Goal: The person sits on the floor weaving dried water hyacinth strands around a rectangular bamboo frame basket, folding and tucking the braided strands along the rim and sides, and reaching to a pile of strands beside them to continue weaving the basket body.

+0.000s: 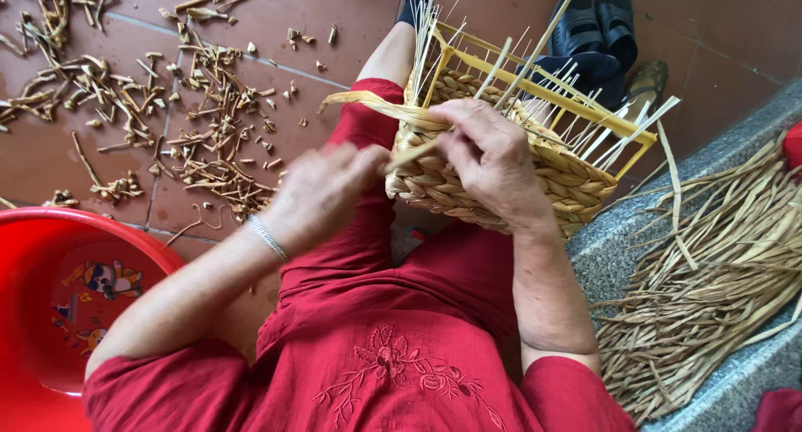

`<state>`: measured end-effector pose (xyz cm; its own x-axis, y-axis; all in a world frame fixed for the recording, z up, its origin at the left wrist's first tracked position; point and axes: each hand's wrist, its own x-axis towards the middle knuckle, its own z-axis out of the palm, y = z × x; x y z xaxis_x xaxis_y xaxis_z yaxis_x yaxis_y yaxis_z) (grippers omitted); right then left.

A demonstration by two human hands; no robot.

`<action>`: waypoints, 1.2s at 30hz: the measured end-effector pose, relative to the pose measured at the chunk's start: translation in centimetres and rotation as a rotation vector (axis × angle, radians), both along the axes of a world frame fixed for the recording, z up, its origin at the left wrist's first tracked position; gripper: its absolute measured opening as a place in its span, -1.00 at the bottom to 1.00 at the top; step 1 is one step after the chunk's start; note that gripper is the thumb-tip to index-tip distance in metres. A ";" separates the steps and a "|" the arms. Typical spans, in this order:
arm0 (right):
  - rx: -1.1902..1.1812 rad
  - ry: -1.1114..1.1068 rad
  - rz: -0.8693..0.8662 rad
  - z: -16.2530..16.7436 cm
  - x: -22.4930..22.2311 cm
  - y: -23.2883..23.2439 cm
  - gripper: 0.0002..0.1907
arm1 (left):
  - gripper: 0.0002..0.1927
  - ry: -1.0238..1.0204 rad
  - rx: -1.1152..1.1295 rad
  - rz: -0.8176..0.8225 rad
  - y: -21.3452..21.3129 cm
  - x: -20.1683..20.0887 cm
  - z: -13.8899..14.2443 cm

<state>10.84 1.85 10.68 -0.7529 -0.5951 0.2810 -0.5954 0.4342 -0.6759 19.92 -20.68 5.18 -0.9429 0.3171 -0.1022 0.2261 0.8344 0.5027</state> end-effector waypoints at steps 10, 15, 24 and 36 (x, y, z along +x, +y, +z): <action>-0.102 0.089 -0.333 -4.3 0.4 -1.3 -0.66 | -0.60 1.162 0.048 0.066 0.0 -3.3 -0.1; -0.307 0.021 -0.436 -5.7 0.3 -2.2 -0.62 | -0.71 0.771 0.443 -0.039 2.1 -6.8 -4.0; 0.101 0.473 -0.375 -6.0 -0.3 -2.8 -0.79 | -0.52 0.084 1.101 -0.287 0.7 -13.4 -7.6; 0.350 0.382 -0.263 -3.7 0.0 -4.3 -0.40 | -0.51 -0.310 1.567 -0.138 1.3 -13.7 -10.6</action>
<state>10.82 -2.49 6.94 -0.7720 -0.5080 0.3821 -0.6106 0.7597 -0.2236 6.27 -19.42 -5.37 -0.9052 0.3649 0.2179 -0.0158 -0.5413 0.8407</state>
